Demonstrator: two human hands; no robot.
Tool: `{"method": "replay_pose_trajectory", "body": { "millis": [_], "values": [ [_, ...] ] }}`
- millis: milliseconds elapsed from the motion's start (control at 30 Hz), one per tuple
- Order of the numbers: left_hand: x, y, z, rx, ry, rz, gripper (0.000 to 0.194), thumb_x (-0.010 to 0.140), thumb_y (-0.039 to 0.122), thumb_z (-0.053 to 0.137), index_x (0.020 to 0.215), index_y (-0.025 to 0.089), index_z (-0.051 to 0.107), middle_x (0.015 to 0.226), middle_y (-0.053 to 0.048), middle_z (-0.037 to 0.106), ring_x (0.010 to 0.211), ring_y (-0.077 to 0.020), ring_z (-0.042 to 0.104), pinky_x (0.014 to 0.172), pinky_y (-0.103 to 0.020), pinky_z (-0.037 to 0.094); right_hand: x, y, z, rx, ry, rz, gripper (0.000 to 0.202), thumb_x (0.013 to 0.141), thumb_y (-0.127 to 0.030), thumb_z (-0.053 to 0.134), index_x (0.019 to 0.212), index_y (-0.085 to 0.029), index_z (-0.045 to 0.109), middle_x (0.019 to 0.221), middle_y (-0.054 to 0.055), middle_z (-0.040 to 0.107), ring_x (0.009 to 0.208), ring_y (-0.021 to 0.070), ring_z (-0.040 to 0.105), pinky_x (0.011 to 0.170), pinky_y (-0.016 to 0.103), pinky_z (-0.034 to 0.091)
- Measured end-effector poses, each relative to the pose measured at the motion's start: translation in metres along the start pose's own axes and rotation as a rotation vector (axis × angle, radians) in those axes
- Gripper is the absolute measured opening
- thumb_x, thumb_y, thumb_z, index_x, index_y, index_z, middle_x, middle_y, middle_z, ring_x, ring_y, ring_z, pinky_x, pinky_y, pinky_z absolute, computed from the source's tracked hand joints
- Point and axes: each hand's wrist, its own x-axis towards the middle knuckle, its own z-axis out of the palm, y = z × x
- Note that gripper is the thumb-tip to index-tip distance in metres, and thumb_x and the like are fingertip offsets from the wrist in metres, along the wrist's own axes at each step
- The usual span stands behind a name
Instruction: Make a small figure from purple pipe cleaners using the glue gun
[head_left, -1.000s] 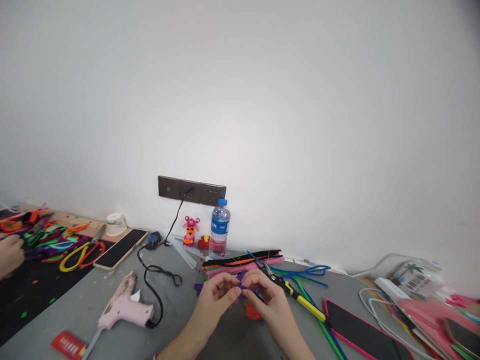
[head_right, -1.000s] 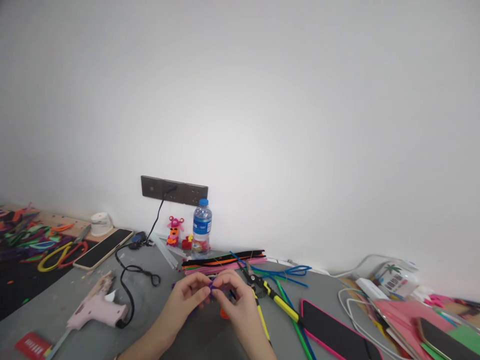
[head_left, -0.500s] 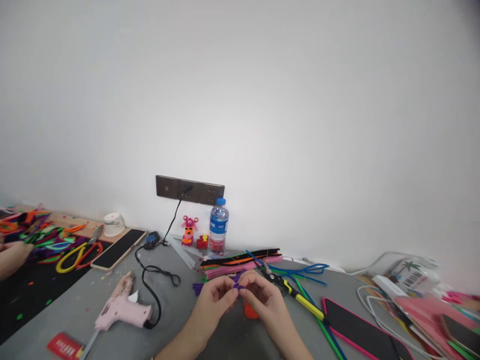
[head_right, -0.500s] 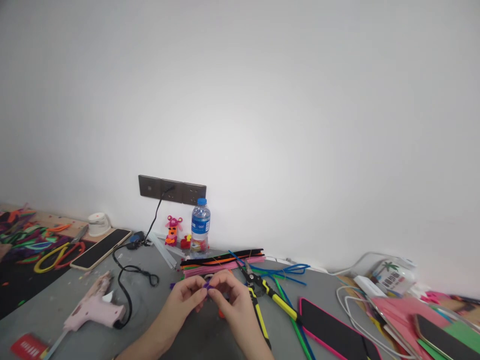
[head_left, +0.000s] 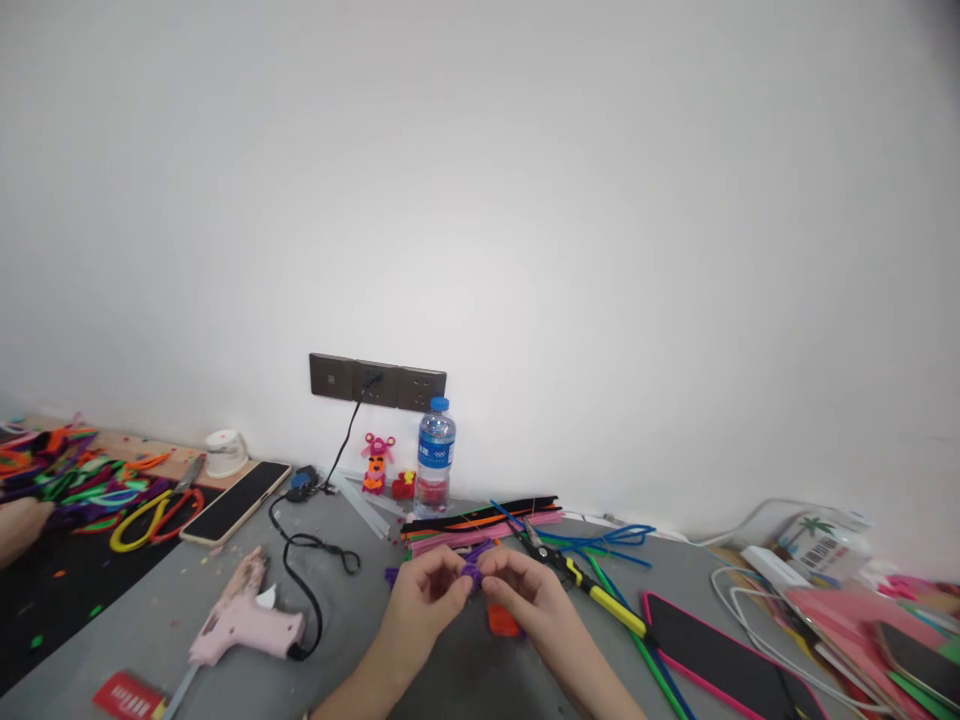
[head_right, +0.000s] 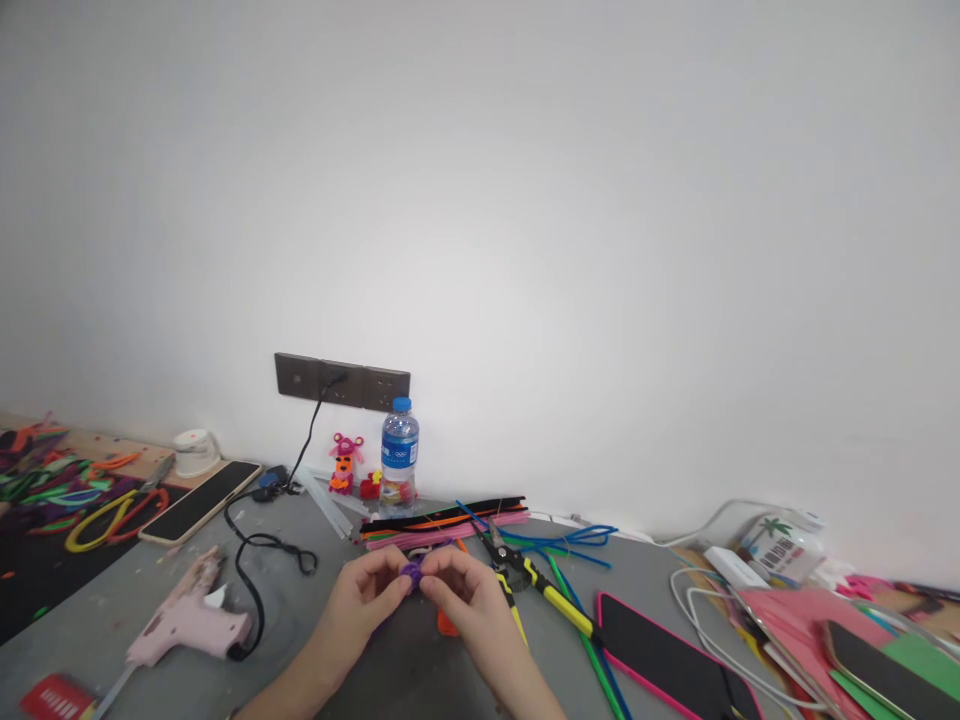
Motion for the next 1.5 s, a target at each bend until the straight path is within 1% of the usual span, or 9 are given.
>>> {"method": "replay_pose_trajectory", "body": {
  "millis": [267,367,533,667,900,1033,1133,1267,1500],
  "values": [
    [-0.002,-0.005,-0.003,0.113,-0.016,0.063,0.017,0.075,0.028,0.067,0.064,0.016,0.064,0.06,0.002,0.049,0.058,-0.0129,0.042,0.057,-0.024,0.032,-0.002,0.001,0.002,0.155,-0.042,0.148,0.032,0.065,-0.045,0.079,0.07,-0.018,0.062,0.065,-0.002,0.054,0.051,0.0089,0.038,0.046,0.019,0.026],
    [-0.001,-0.002,-0.002,0.071,-0.025,0.029,0.02,0.074,0.032,0.068,0.063,0.016,0.063,0.059,0.002,0.049,0.058,-0.0127,0.041,0.056,-0.023,0.032,-0.004,-0.001,0.002,0.171,-0.056,0.167,0.031,0.066,-0.043,0.079,0.069,-0.017,0.062,0.065,-0.003,0.052,0.051,0.0083,0.035,0.046,0.019,0.024],
    [0.0,0.006,-0.001,-0.016,-0.026,-0.059,0.03,0.066,0.041,0.075,0.059,0.015,0.062,0.055,0.002,0.049,0.056,-0.0117,0.04,0.053,-0.022,0.031,-0.006,-0.007,0.003,0.15,-0.069,0.131,0.028,0.068,-0.042,0.078,0.069,-0.017,0.063,0.073,-0.001,0.054,0.059,0.0108,0.042,0.051,0.02,0.029],
    [0.001,0.002,0.0,-0.057,-0.043,-0.114,0.037,0.064,0.049,0.075,0.06,0.014,0.063,0.053,0.002,0.051,0.052,-0.0103,0.04,0.05,-0.022,0.03,-0.006,-0.008,0.003,0.143,-0.066,0.132,0.03,0.068,-0.043,0.078,0.07,-0.018,0.062,0.071,-0.002,0.052,0.058,0.0116,0.041,0.051,0.021,0.028],
    [0.0,-0.003,0.001,-0.074,-0.042,-0.083,0.037,0.069,0.051,0.072,0.07,0.014,0.066,0.061,0.0,0.056,0.056,-0.012,0.045,0.052,-0.021,0.034,-0.003,0.003,0.001,0.197,-0.037,0.102,0.033,0.071,-0.048,0.074,0.069,-0.018,0.061,0.065,-0.002,0.05,0.055,0.0113,0.041,0.05,0.022,0.03],
    [-0.002,-0.005,-0.001,0.005,-0.013,0.009,0.022,0.074,0.037,0.071,0.082,0.017,0.066,0.069,0.0,0.059,0.064,-0.0144,0.05,0.057,-0.022,0.039,-0.004,0.002,0.001,0.196,-0.038,0.127,0.034,0.071,-0.049,0.073,0.069,-0.018,0.06,0.063,-0.002,0.049,0.054,0.011,0.04,0.049,0.022,0.028],
    [-0.004,-0.002,-0.003,0.175,0.018,0.13,0.024,0.073,0.023,0.071,0.097,0.021,0.066,0.083,-0.003,0.063,0.071,-0.0169,0.055,0.059,-0.023,0.041,-0.004,-0.001,0.001,0.175,-0.033,0.145,0.034,0.07,-0.049,0.074,0.068,-0.018,0.06,0.061,-0.003,0.05,0.053,0.0107,0.039,0.05,0.022,0.028],
    [-0.005,0.002,-0.005,0.418,-0.011,0.278,0.019,0.075,0.015,0.068,0.091,0.023,0.072,0.088,-0.005,0.065,0.081,-0.0203,0.059,0.07,-0.026,0.044,-0.003,-0.002,0.0,0.129,-0.014,0.148,0.032,0.07,-0.045,0.076,0.067,-0.018,0.059,0.058,-0.003,0.052,0.052,0.0107,0.041,0.05,0.022,0.029],
    [-0.003,-0.011,-0.009,0.555,0.048,0.466,0.02,0.075,0.01,0.069,0.091,0.022,0.07,0.089,-0.003,0.065,0.087,-0.0197,0.061,0.08,-0.03,0.048,-0.003,-0.002,0.001,0.081,0.004,0.134,0.035,0.069,-0.05,0.075,0.072,-0.017,0.062,0.062,-0.002,0.054,0.057,0.0126,0.046,0.053,0.022,0.032]
  ]
}}
